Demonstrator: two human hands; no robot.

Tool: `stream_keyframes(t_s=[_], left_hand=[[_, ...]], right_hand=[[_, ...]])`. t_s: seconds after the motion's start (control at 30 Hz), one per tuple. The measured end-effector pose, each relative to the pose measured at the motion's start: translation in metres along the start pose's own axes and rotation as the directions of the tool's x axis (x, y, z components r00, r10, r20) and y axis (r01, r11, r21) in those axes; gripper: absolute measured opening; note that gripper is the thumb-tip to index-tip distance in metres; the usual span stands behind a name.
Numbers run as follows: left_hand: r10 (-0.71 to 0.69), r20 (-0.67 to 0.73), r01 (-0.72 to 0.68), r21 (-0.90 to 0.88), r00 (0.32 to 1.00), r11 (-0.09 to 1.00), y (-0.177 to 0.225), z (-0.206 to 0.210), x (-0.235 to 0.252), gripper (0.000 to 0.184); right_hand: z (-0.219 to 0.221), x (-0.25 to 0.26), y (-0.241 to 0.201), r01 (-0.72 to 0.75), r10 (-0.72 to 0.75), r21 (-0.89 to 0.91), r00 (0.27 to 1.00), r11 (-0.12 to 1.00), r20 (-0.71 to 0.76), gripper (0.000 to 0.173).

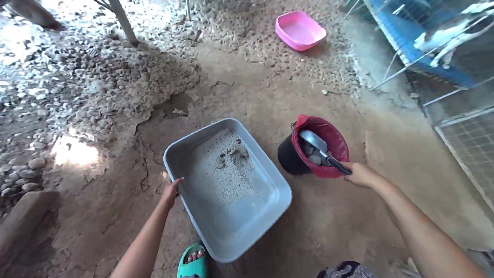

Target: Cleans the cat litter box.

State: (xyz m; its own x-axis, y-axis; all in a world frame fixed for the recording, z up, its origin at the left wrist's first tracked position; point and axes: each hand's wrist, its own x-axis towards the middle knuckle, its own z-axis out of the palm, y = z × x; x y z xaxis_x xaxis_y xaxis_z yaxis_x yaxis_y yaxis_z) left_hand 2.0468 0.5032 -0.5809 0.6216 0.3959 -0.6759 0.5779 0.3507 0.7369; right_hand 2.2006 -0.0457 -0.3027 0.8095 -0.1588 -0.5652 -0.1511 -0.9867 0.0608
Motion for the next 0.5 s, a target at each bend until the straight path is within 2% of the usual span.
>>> stream_keyframes(t_s=[0.07,0.13,0.17,0.2,0.27,0.3,0.37,0.4,0.43,0.47,0.5], left_hand=[[-0.036,-0.014,0.037,0.042,0.999,0.998,0.013,-0.004,0.014,0.057],[-0.014,0.0,0.014,0.074,1.0,0.997,0.023,-0.007,0.021,0.06],[0.031,0.008,-0.032,0.073,0.999,0.997,0.026,-0.007,0.021,0.064],[0.085,0.015,-0.086,0.065,0.996,0.994,0.027,-0.007,0.019,0.07],[0.174,0.028,-0.176,0.05,0.984,0.983,0.027,-0.008,0.013,0.08],[0.206,0.033,-0.207,0.052,0.978,0.977,0.03,-0.007,0.01,0.082],[0.247,0.048,-0.249,0.065,0.968,0.966,0.034,-0.007,-0.002,0.083],[0.269,0.055,-0.273,0.065,0.961,0.96,0.035,-0.007,-0.009,0.084],[0.293,0.068,-0.297,0.062,0.954,0.953,0.037,-0.008,-0.016,0.086],[0.323,0.081,-0.327,0.053,0.943,0.943,0.039,-0.007,-0.025,0.088],[0.351,0.092,-0.356,0.043,0.932,0.934,0.043,-0.007,-0.035,0.089]], right_hand=[[-0.016,-0.026,0.024,0.022,-0.01,0.369,0.999,0.929,-0.034,0.043],[-0.01,-0.049,0.044,0.083,0.004,0.69,0.992,0.719,-0.124,0.031],[0.002,-0.058,0.048,0.145,0.021,0.789,0.98,0.597,-0.196,0.031],[0.016,-0.066,0.047,0.209,0.021,0.849,0.968,0.485,-0.25,0.032],[0.054,-0.086,0.034,0.266,-0.03,0.921,0.963,0.284,-0.268,0.035],[0.077,-0.098,0.023,0.248,-0.069,0.951,0.969,0.184,-0.239,0.036],[0.123,-0.124,-0.005,0.119,-0.132,0.993,0.984,0.016,-0.116,0.035],[0.144,-0.136,-0.018,0.024,-0.157,0.999,0.987,-0.037,-0.029,0.036],[0.164,-0.145,-0.03,-0.069,-0.171,0.997,0.983,-0.036,0.062,0.035],[0.181,-0.152,-0.04,-0.158,-0.15,0.987,0.976,0.022,0.159,0.033],[0.196,-0.153,-0.048,-0.228,-0.113,0.965,0.964,0.129,0.242,0.031]])
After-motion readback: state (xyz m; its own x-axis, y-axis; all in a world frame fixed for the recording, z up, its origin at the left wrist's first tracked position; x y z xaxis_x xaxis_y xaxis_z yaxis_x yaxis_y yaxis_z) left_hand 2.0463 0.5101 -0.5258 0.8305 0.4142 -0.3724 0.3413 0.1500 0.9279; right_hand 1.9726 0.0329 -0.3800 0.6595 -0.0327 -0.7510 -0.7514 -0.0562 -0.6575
